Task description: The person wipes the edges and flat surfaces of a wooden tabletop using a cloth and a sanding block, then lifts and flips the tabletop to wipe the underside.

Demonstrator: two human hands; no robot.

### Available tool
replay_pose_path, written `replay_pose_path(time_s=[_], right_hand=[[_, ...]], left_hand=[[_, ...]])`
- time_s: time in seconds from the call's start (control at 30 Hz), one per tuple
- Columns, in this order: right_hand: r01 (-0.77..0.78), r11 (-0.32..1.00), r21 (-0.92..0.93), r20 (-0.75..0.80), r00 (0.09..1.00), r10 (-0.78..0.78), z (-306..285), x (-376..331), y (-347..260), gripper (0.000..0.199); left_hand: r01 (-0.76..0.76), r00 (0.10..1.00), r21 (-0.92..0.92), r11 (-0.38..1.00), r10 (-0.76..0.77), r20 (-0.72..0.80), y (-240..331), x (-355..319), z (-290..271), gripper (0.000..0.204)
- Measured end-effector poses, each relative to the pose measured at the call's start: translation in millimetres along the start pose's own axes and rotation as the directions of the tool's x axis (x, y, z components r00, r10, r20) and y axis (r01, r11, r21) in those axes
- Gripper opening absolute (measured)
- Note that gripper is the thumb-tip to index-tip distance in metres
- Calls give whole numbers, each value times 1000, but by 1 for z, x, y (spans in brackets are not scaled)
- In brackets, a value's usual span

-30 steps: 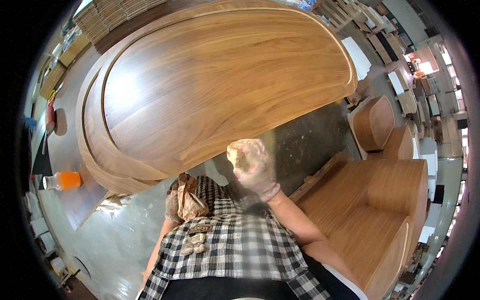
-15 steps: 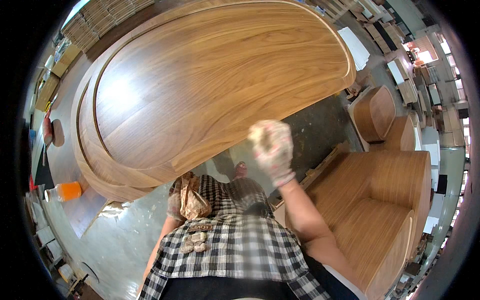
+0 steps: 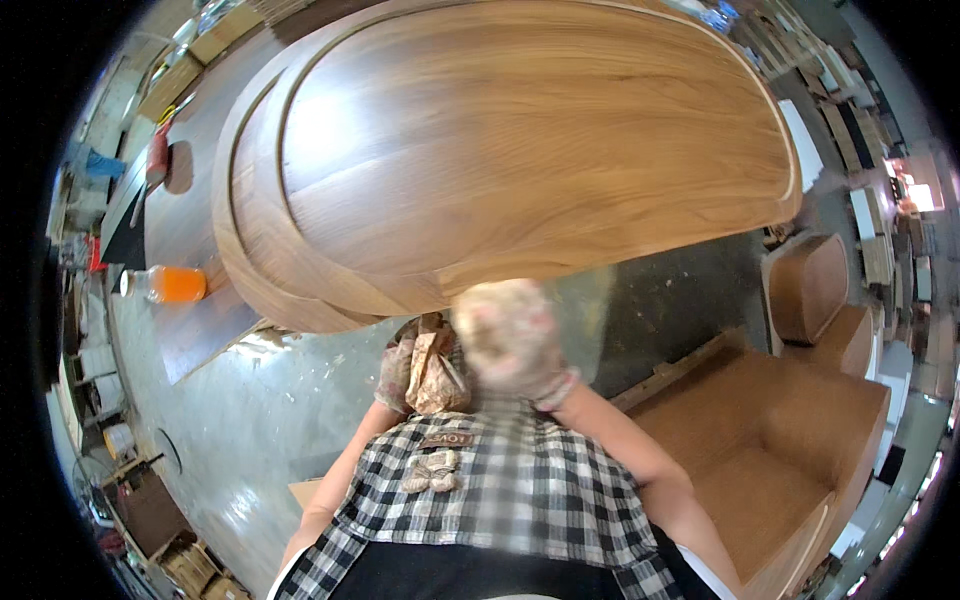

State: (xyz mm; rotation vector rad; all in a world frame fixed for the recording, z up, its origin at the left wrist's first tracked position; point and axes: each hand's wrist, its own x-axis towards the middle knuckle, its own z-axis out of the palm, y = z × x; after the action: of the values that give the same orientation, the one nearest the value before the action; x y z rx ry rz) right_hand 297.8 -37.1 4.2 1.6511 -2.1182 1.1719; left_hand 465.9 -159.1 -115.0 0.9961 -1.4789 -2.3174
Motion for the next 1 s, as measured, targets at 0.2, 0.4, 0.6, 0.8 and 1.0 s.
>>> replay_pose_path(time_s=[0.2, 0.4, 0.6, 0.8, 1.0], right_hand=[[-79, 997, -23, 92, 993, 80, 20, 15, -17, 41], [28, 999, -29, 155, 988, -24, 16, 18, -14, 42], [-61, 993, -101, 132, 988, 74, 4, 14, -14, 50], [-14, 1000, -5, 244, 970, 14, 40, 41, -38, 48], [22, 998, -57, 252, 968, -7, 44, 46, -40, 57]], left_hand=[[0, 998, 45, 999, 2, -56, -32, -9, -25, 33], [-147, 987, 46, 988, 150, -55, 13, -24, -18, 30], [-38, 999, 159, 987, 42, -24, 18, -27, -33, 27], [-320, 939, 411, 854, 343, 17, 16, -25, -36, 22], [-394, 895, 584, 709, 442, 67, 19, -31, -45, 24]])
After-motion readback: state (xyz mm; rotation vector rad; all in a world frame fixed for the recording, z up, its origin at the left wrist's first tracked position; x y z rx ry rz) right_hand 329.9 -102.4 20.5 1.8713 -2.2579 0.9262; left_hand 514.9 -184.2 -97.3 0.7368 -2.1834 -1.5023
